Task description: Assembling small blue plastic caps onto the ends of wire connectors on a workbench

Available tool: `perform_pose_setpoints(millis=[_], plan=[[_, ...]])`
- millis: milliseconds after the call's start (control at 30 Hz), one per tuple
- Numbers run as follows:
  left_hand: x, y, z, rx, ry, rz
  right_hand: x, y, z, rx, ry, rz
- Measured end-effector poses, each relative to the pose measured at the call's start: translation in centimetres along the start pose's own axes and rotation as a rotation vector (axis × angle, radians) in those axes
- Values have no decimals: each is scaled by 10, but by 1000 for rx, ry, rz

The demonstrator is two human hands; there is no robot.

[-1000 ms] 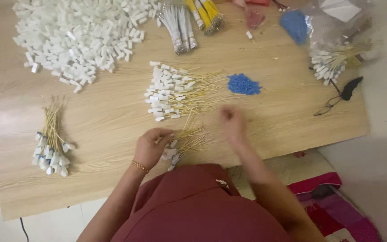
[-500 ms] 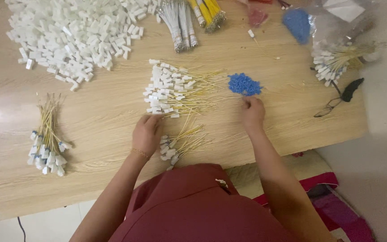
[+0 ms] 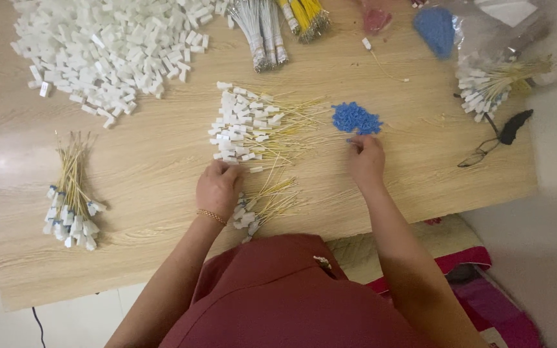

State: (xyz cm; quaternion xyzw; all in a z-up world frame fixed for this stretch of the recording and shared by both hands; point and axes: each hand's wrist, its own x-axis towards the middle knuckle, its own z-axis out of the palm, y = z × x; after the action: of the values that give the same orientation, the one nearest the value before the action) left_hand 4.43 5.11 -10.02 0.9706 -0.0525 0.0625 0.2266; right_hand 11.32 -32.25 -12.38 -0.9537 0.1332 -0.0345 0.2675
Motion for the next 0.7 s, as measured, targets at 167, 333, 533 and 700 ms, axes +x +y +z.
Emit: perform_pose_setpoints(millis=[167, 333, 533, 700], plan=[[-10, -12, 17, -36, -9, -35, -1, -22, -9, -11, -36, 41], [-10, -8, 1, -102, 13, -63, -2, -39, -14, -96, -100, 9], [-2, -2, 13, -47, 90, 80, -10, -31, -16, -70, -92, -10], [-1, -10, 6, 59, 102, 9, -49, -67, -30, 457, -231, 216]])
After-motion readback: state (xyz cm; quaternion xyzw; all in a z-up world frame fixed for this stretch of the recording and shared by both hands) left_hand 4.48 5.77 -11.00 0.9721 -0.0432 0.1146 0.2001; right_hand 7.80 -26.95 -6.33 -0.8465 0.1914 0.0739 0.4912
